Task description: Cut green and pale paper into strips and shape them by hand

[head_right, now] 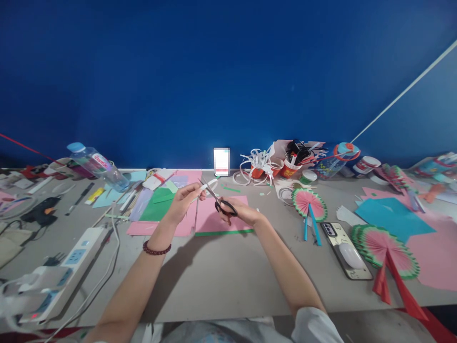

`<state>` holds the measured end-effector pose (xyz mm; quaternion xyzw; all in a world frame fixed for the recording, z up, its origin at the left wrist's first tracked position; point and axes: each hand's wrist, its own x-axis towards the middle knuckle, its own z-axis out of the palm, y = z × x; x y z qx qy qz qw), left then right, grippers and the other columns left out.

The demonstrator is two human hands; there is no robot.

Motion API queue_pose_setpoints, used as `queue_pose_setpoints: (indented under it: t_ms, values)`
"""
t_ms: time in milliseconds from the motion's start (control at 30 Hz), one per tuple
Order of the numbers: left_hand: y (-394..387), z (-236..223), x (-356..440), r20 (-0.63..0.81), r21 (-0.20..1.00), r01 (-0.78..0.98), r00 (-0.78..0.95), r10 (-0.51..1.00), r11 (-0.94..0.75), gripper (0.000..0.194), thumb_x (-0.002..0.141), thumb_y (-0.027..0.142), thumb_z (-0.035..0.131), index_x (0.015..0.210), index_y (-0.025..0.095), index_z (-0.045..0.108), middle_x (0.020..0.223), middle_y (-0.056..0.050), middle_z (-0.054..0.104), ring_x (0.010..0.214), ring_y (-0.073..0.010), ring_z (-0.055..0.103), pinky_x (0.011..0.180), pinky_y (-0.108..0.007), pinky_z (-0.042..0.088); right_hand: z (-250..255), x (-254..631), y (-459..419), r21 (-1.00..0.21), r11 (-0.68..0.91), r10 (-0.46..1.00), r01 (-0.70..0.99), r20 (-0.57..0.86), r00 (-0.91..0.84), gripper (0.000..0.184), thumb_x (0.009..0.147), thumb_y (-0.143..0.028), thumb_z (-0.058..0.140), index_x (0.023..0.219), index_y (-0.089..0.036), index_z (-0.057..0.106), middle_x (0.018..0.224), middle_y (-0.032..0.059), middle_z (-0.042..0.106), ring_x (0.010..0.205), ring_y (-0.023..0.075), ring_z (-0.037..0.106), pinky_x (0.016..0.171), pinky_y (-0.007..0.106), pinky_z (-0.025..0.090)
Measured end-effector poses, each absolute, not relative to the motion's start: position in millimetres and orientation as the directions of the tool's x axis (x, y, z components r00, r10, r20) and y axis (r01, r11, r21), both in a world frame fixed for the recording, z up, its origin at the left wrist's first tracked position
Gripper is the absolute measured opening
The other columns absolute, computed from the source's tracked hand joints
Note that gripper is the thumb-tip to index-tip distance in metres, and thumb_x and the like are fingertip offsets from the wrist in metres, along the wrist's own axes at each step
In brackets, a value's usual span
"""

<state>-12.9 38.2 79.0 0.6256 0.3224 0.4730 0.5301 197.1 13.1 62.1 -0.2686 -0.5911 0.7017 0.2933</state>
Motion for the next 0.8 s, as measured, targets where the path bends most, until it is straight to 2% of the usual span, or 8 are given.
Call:
queue_pose_setpoints:
  t_ms: [400,800]
  values:
    - [36.3,77.7,-9.7,0.260,0.966,-0.097,0.379,0.888,-0.241,0.029,0.085,0.040,0.059,0.068,0.017,0.062,0.071,-0.002,0.058,0.072,-0.0146,0.054,0.070,-0.028,0.044,64.2,193.7,11.6,-0.987,-0.118,0.749,-0.113,-0.013,-0.663,0.038,0.088,-0.054,0.053,0.086,-0.018,0.047,0.058,-0.0055,0.044,0.052,0.0104,0.043,0.050,0.024,0.037]
    - [34.9,79.8,-8.9,0.262,0.965,-0.089,0.396,0.880,-0.248,0.030,0.084,0.041,0.059,0.067,0.017,0.062,0.071,-0.003,0.059,0.071,-0.0152,0.055,0.070,-0.029,0.044,65.5,191.4,10.3,-0.984,-0.115,0.743,-0.133,0.004,-0.669,0.044,0.084,-0.061,0.055,0.088,-0.017,0.047,0.058,-0.0058,0.044,0.052,0.0108,0.043,0.050,0.025,0.037]
